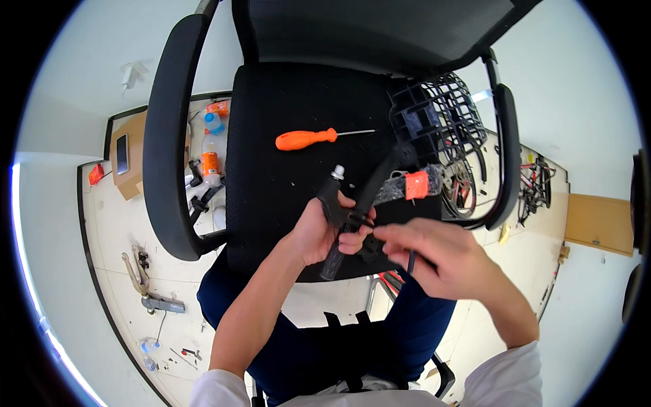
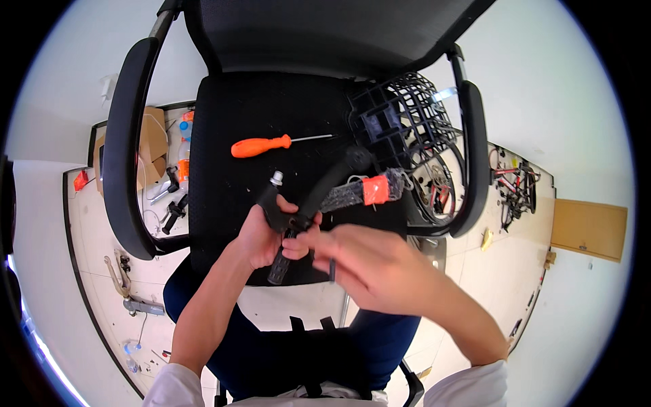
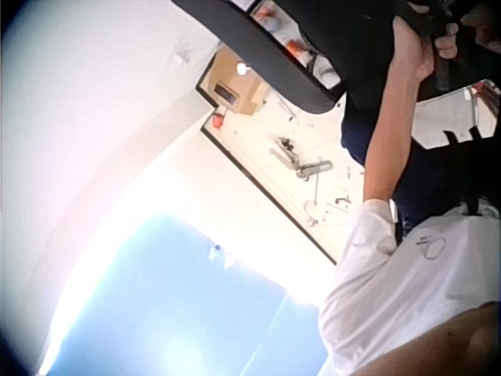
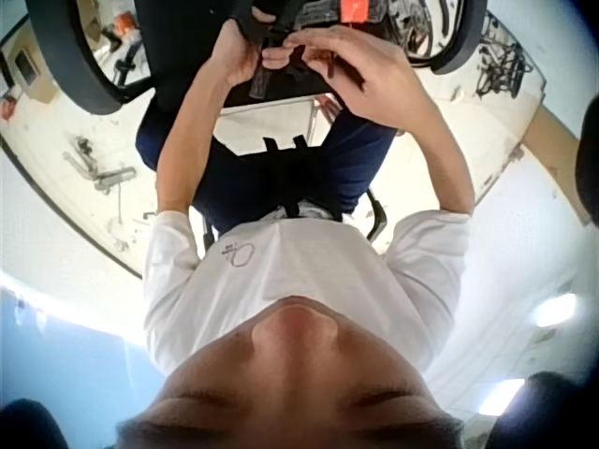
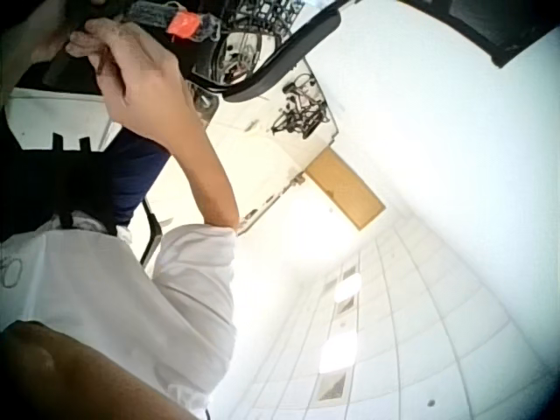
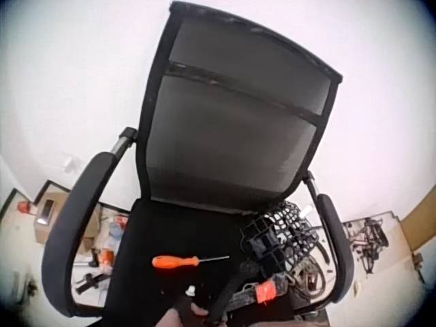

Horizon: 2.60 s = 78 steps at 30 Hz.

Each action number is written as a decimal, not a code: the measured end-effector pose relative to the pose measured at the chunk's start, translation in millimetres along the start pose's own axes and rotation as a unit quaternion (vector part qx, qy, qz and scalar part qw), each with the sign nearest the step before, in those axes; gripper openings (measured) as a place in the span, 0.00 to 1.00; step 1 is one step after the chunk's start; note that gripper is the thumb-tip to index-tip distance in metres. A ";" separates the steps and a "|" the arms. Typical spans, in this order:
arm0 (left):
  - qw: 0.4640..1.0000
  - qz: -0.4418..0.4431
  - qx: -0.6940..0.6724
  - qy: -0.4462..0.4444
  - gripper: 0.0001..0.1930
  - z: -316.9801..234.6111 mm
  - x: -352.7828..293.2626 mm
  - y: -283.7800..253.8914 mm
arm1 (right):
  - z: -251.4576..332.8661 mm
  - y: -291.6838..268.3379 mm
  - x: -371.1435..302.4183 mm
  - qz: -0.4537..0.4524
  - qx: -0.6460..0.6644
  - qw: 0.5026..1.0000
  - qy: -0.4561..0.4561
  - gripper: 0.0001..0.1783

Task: The person assembles a bicycle fork by attaching a black strap and tightening it with an Allen key. They also handle a bicycle wheel and a basket, placing them on a chair while working.

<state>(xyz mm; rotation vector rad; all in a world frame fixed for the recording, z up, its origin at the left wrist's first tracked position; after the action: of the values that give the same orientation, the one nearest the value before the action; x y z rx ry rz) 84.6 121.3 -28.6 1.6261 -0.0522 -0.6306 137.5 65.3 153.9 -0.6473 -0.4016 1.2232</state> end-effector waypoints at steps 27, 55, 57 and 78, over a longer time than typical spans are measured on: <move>0.994 -0.074 0.060 -0.045 0.26 -20.6 24.7 -43.2 | -70.0 36.1 5.6 -0.187 0.128 0.974 -0.028 0.04; 0.997 -0.049 0.049 -0.034 0.24 -15.4 24.6 -36.4 | -2.5 16.9 -9.3 -0.028 -0.324 0.926 -0.190 0.11; 0.998 -0.048 0.030 -0.037 0.24 -16.0 22.2 -34.0 | -0.5 16.8 -7.4 -0.041 -0.340 0.917 -0.205 0.11; 0.997 -0.072 0.005 0.040 0.21 -30.8 11.4 -24.7 | -25.4 27.1 -4.8 -0.020 0.006 0.990 0.138 0.25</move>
<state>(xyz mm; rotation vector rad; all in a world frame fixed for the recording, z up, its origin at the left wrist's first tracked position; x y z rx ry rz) 99.3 149.1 -55.1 1.6731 0.1219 -0.6751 131.6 60.0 117.2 -0.7821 -0.1748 1.0790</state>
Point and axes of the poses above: each hand's wrist, its own x-axis towards the middle knuckle, its own y-axis out of the palm, z = x × y, the point moved 7 cm from there along x, towards the middle knuckle, and after that the axes turned 2 degrees about y, right-handed, at the moved point
